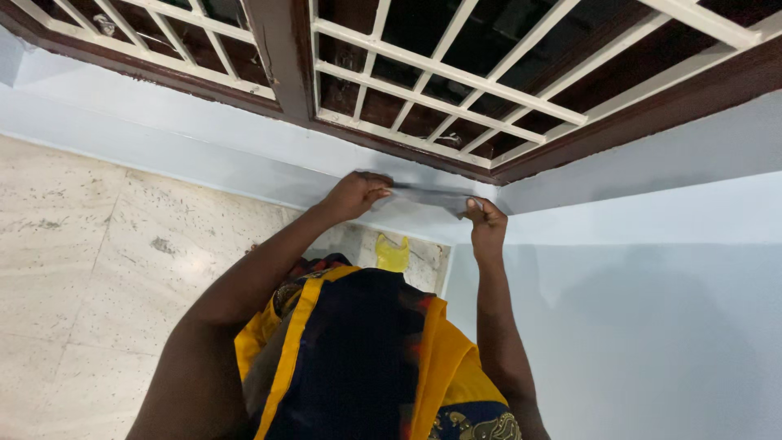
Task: The person wipes the wooden frame of a window and the adjacent white wall using a cloth, reaching into the corners and along the lower edges.
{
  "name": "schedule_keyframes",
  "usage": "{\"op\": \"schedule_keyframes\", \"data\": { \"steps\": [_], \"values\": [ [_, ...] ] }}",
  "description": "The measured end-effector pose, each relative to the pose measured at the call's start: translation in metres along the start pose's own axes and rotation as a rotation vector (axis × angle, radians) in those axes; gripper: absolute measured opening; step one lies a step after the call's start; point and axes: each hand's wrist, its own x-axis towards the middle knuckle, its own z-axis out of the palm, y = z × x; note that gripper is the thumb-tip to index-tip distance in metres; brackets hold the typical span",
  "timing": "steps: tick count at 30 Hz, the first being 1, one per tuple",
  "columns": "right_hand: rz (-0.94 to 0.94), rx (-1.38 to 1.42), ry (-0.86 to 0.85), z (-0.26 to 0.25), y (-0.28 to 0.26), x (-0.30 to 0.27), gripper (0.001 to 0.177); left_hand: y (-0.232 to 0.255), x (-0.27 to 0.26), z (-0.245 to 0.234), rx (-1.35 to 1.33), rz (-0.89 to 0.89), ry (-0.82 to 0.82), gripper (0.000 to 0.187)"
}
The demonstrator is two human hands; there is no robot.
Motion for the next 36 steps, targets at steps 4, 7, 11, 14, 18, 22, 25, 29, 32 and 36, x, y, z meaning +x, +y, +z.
{"op": "schedule_keyframes", "data": {
  "steps": [4,7,11,14,18,22,25,29,32,36],
  "values": [
    [0.019,-0.115,-0.036,-0.009,-0.009,-0.009,0.016,0.008,-0.004,-0.025,-0.455,-0.315,-0.134,0.035],
    [0.03,-0.108,-0.079,-0.01,-0.015,-0.012,0.013,0.005,-0.005,-0.025,-0.524,-0.376,-0.038,0.032],
    [-0.05,0.209,-0.145,-0.014,-0.026,-0.015,0.012,-0.023,-0.01,-0.022,-0.676,-0.376,0.148,0.035],
    [0.057,0.243,-0.032,-0.028,-0.04,-0.019,0.028,-0.028,-0.015,-0.043,-1.183,-0.184,0.246,0.042],
    [0.108,0.924,-0.172,-0.004,-0.033,-0.035,0.08,0.017,-0.027,-0.078,-1.598,-0.329,-0.118,0.089],
    [0.408,0.871,-0.326,0.052,-0.006,-0.053,0.099,0.055,-0.015,-0.017,-1.549,-0.46,-0.461,0.106],
    [0.547,0.645,-0.132,0.058,-0.013,-0.061,0.082,0.062,-0.017,0.018,-1.429,-0.332,-0.451,0.08],
    [0.537,0.715,-0.042,0.043,-0.059,-0.042,0.075,0.076,-0.009,-0.006,-1.067,-0.612,-0.32,0.064],
    [0.553,0.717,-0.069,0.033,-0.068,-0.04,0.072,0.079,-0.013,-0.005,-0.978,-0.554,-0.309,0.05],
    [0.474,0.392,-0.307,0.018,-0.054,-0.039,0.064,0.058,-0.008,-0.004,-1.195,-0.337,0.146,0.034]
  ]
}}
